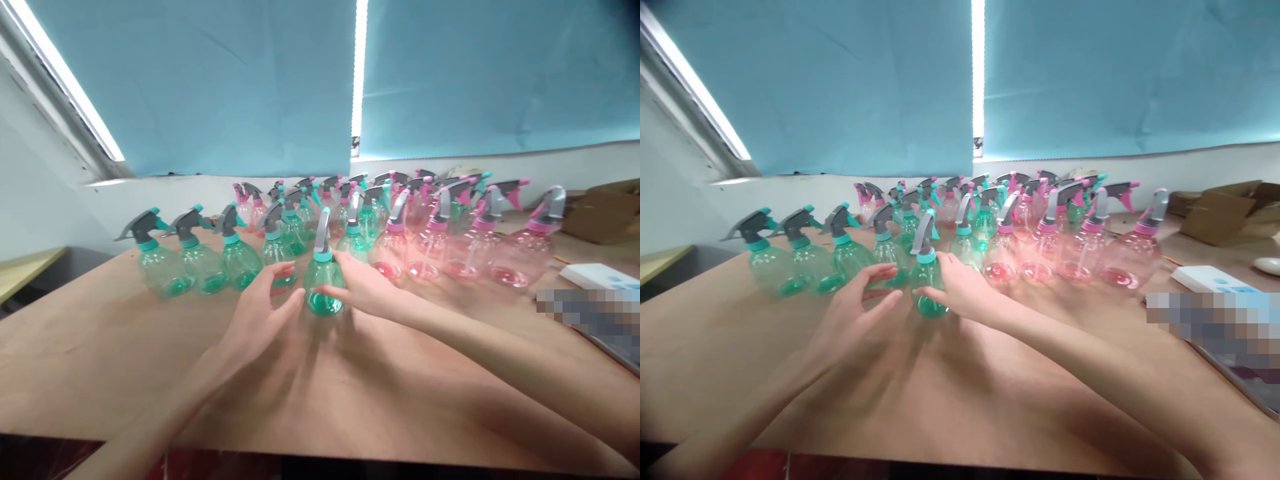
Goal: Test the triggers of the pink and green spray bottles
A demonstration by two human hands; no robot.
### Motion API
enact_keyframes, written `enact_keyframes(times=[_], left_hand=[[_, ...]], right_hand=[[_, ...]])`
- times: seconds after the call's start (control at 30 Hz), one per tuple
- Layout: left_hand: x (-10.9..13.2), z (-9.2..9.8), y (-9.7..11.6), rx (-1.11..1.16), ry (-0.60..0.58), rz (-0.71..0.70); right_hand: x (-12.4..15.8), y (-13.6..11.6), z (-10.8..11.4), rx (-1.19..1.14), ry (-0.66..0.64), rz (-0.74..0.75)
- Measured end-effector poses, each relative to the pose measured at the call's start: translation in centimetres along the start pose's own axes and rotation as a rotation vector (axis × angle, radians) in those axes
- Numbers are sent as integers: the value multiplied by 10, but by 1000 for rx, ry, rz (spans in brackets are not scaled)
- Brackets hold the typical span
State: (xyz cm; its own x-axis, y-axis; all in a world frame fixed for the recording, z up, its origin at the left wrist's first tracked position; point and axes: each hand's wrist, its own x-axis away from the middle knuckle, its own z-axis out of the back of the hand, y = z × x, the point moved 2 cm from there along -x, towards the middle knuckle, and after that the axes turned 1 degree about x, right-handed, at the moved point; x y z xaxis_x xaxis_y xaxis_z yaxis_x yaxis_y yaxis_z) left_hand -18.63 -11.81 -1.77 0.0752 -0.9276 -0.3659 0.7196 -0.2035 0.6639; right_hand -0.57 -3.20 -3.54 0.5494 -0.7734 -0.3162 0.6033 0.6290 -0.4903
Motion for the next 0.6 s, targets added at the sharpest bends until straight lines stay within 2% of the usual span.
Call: enact_keyframes(times=[0.2,0.33,0.47,0.6], left_hand=[[-13,-44,50,190,-118,-117],[-18,-73,84,308,-169,-163],[-20,-93,109,309,-195,-189],[-24,-106,116,321,-181,-186]], right_hand=[[63,3,28,15,-22,35],[95,12,42,89,-2,15],[112,25,50,114,78,60],[118,36,53,59,123,122]])
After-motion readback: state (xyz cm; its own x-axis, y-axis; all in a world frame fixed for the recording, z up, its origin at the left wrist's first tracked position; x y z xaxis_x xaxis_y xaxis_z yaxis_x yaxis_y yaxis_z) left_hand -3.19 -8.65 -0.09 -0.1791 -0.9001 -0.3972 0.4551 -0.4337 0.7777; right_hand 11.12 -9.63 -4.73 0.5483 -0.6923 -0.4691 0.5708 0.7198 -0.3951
